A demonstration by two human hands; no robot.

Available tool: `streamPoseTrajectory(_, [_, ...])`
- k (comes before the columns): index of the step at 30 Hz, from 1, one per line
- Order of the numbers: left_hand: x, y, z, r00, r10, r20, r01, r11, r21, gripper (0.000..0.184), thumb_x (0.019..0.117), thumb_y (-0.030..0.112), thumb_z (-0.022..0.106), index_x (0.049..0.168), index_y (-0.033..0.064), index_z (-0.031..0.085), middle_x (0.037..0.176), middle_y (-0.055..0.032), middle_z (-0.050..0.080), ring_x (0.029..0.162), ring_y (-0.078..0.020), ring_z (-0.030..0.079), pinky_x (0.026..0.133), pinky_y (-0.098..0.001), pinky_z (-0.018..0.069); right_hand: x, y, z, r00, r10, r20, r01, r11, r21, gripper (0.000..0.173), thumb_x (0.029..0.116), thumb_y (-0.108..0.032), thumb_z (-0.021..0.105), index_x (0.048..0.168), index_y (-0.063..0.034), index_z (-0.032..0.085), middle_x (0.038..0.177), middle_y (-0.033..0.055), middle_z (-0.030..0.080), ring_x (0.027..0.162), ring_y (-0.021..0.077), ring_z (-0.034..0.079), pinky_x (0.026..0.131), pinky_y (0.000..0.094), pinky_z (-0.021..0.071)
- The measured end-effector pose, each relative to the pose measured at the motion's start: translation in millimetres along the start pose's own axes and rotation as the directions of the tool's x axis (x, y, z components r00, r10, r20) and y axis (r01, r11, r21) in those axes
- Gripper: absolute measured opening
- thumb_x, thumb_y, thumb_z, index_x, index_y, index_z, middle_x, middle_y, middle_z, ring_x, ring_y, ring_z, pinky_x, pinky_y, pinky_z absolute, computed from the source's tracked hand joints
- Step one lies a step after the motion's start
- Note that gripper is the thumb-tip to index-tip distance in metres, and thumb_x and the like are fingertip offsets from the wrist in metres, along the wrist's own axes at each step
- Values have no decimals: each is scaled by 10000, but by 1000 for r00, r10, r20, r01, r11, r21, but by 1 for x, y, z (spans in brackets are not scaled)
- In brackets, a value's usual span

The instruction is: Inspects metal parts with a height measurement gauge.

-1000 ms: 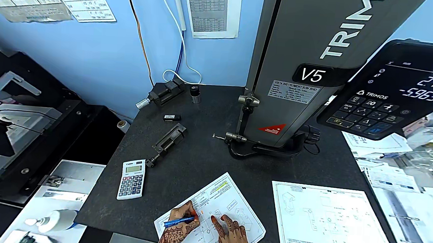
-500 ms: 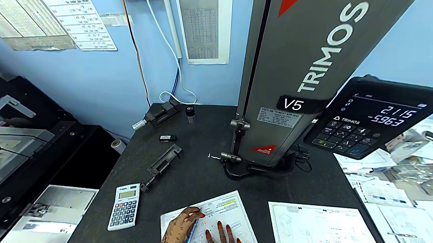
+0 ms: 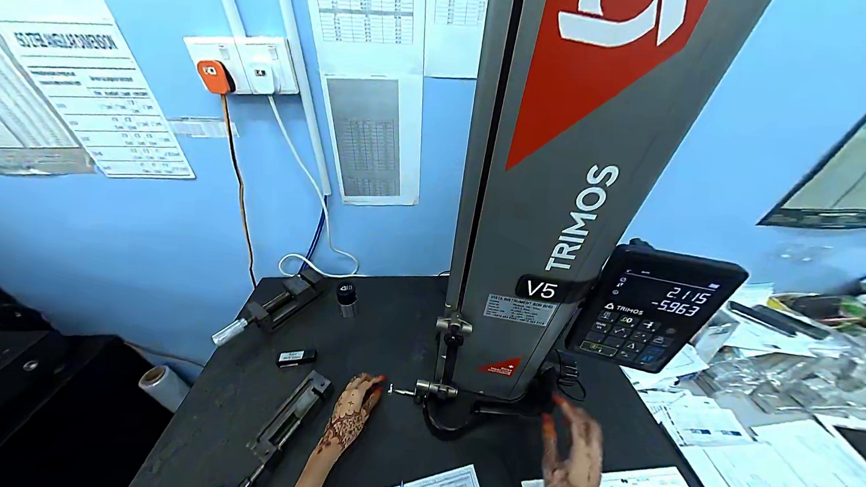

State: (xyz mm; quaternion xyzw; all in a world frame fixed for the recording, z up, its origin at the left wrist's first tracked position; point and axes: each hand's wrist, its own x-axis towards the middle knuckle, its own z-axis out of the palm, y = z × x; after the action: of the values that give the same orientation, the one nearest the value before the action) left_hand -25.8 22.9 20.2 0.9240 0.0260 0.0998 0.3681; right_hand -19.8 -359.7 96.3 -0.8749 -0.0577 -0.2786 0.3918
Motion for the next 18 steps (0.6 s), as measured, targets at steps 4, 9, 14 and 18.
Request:
streamPoseTrajectory(4, [11, -8, -3, 999, 42, 32, -42, 999, -1, 333, 1004, 285, 606, 1230, 80, 740, 1271, -157, 692, 1226, -294, 640, 1098, -442, 475, 73, 40, -20, 941, -65, 331, 119, 982, -148, 465, 939, -520, 609, 1254, -200, 730, 1281, 274, 617, 1206, 475, 579, 1002, 645, 459])
streamPoseTrajectory(9, [14, -15, 1, 999, 37, 37, -37, 999, 11, 323, 956, 366, 672, 1172, 150, 778, 1259, -98, 706, 1171, -255, 671, 1023, -444, 533, 101, 56, -25, 948, -78, 308, 110, 990, -88, 335, 1013, -348, 550, 1184, -137, 746, 1180, 154, 691, 1127, 324, 650, 985, 539, 521])
streamPoseTrajectory(14, [11, -14, 0, 999, 45, 17, -45, 999, -9, 391, 955, 467, 631, 1158, 169, 781, 1231, -66, 722, 1148, -221, 681, 998, -425, 544, 123, 69, -21, 900, 295, 320, -312, 950, 2, 386, 1059, -221, 515, 1339, 36, 584, 1309, 264, 607, 1200, 353, 611, 990, 514, 506])
streamPoseTrajectory(18, [11, -6, 1, 999, 38, 27, -40, 997, 65, 385, 944, 459, 652, 1152, 164, 785, 1247, -71, 722, 1195, -279, 662, 1013, -481, 528, 125, 79, -10, 782, 430, 452, -548, 819, 169, 393, 1093, -279, 441, 1314, 16, 576, 1193, 184, 645, 1023, 227, 674, 848, 407, 578])
